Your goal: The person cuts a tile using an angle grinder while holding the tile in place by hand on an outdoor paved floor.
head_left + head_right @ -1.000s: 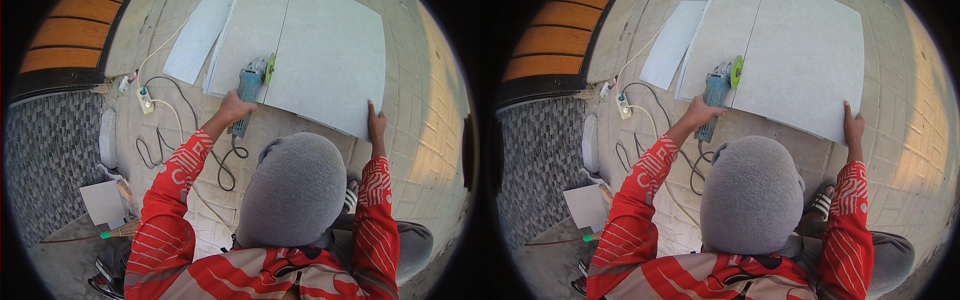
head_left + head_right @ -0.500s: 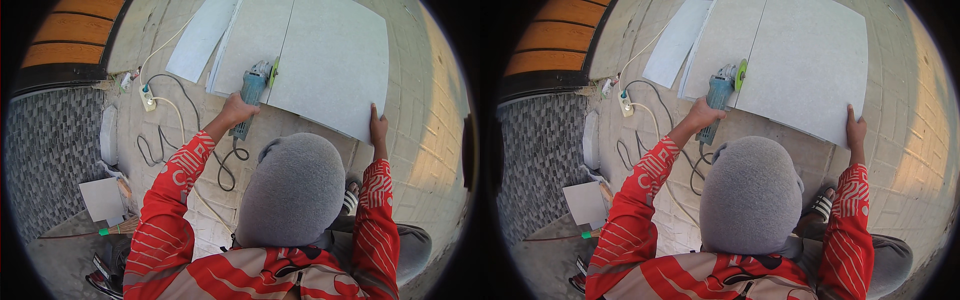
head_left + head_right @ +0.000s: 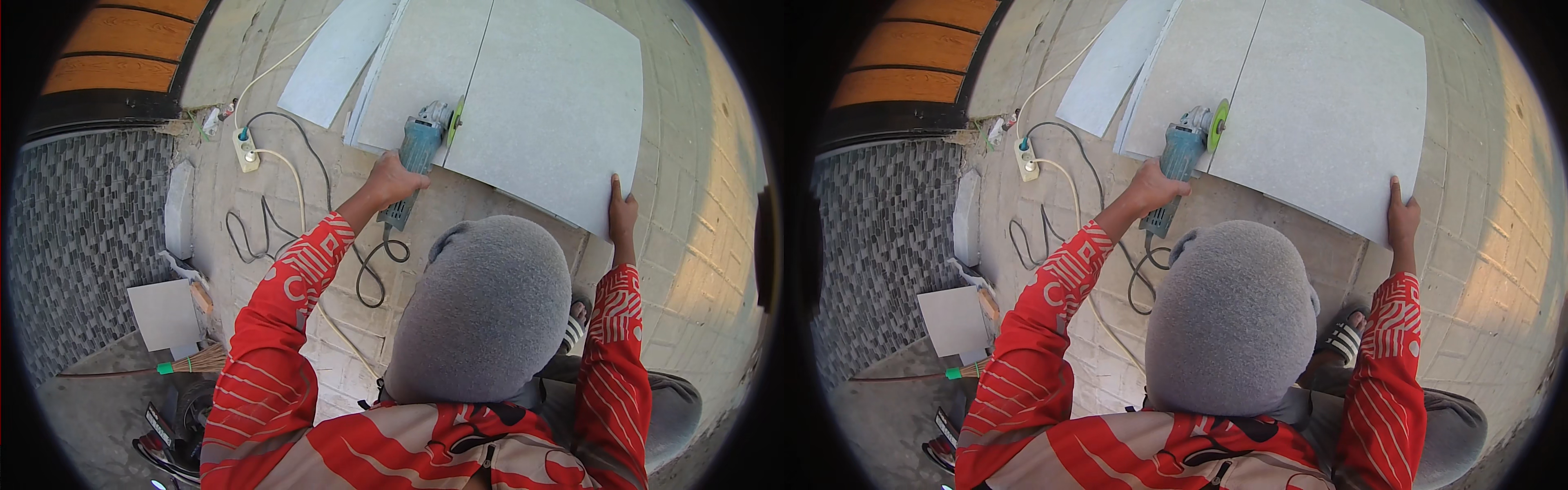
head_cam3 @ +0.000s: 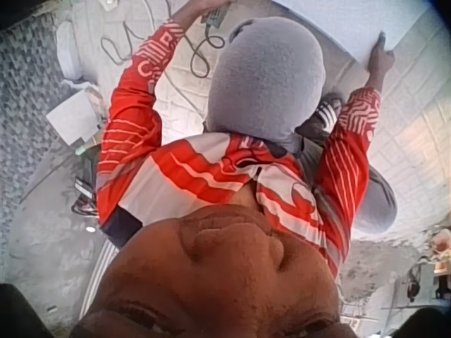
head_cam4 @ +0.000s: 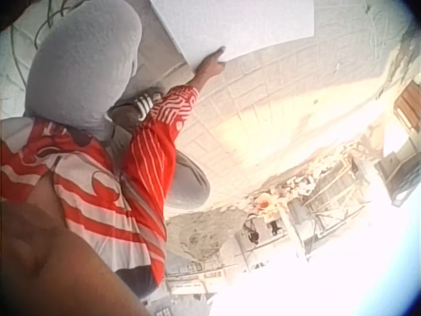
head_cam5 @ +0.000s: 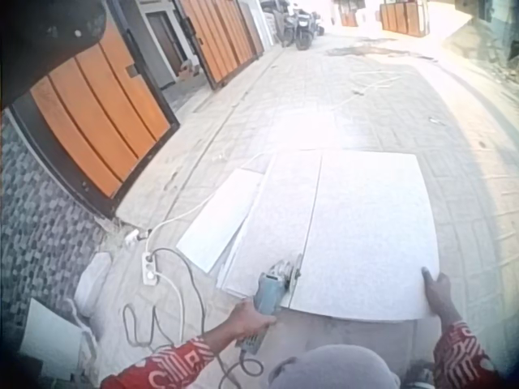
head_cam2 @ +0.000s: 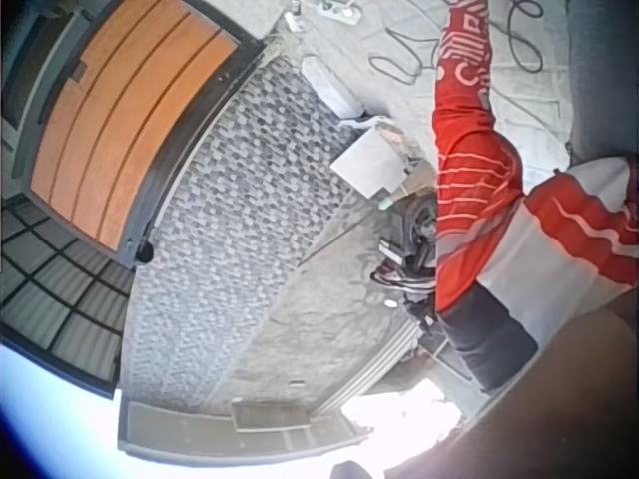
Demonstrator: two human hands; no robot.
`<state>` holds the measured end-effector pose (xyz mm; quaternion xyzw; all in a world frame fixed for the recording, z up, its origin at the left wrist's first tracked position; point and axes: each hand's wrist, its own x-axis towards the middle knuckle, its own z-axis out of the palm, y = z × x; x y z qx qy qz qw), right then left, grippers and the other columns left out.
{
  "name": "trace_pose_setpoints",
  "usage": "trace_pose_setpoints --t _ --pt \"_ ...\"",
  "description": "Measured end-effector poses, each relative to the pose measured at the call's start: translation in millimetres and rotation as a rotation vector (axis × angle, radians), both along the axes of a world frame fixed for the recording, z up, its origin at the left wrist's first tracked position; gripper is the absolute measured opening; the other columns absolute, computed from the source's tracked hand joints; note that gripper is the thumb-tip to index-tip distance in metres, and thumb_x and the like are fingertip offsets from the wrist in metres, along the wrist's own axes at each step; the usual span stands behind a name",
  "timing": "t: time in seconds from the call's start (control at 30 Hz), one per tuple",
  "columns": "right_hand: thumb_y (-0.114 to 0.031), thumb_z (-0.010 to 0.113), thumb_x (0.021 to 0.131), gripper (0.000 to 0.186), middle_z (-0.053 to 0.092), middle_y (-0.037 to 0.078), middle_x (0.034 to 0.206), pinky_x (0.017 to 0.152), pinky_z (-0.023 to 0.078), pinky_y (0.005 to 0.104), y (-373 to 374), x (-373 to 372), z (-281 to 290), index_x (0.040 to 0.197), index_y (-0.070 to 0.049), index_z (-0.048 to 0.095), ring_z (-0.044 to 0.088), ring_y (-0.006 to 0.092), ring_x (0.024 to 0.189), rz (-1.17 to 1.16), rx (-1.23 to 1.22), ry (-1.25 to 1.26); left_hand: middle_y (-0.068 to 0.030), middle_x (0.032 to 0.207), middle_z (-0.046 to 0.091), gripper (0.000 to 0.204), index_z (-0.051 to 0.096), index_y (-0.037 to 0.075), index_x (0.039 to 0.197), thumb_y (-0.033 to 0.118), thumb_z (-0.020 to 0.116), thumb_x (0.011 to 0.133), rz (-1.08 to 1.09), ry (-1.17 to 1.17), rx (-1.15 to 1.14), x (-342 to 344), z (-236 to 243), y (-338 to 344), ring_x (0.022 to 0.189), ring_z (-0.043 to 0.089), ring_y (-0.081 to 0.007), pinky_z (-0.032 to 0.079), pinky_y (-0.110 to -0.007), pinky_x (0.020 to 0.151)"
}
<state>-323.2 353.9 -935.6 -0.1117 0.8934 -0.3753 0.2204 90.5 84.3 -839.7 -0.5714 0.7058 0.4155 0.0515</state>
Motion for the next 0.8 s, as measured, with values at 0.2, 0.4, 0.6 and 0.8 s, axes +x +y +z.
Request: trace_pose_setpoints --t 0.2,0.4,0.6,0.8 --pt "-0.06 0.068 0.092 0.081 0.071 0.029 0.114 0.092 0.053 0.0423 1.6 -4.8 -4.1 0.12 0.016 0.065 0.07 0.034 0.104 0.004 -0.006 0.013 -0.0279 0.115 0.068 0.068 0.064 -0.011 0.114 0.03 0.083 0.063 -0.007 0.026 0.041 6.4 -5.5 -0.8 0.106 0.069 -0.0371 0.056 -0.041 0.091" --pt "-0.061 0.068 0.092 0.082 0.072 0.029 0.112 0.093 0.053 0.0423 4.1 -8.7 -8.9 0.119 0.016 0.065 0.07 0.0344 0.104 -0.007 0.019 -0.016 -0.0182 0.095 0.071 0.051 0.068 -0.005 0.102 0.024 0.083 0.063 0.001 0.028 -0.037 6.4 -8.5 5.5 0.086 0.07 -0.0273 0.056 -0.038 0.08" --pt "-0.061 0.069 0.092 0.082 0.071 0.03 0.113 0.094 0.052 0.042 1.2 -6.7 -10.8 0.117 0.016 0.066 0.07 0.036 0.105 0.006 0.006 0.007 -0.0181 0.092 0.071 0.047 0.07 -0.003 0.101 0.024 0.082 0.064 -0.02 0.016 -0.041 18.3 -21.3 3.6 0.086 0.07 -0.0271 0.056 -0.039 0.08" --pt "-0.062 0.069 0.091 0.082 0.072 0.029 0.111 0.093 0.052 0.0425 2.2 -4.1 -7.1 0.115 0.017 0.067 0.07 0.036 0.104 -0.001 0.006 0.037 -0.0176 0.091 0.071 0.044 0.07 -0.003 0.097 0.025 0.082 0.064 -0.026 -0.011 -0.033 14.8 -11.3 8.0 0.084 0.07 -0.0277 0.055 -0.039 0.079"
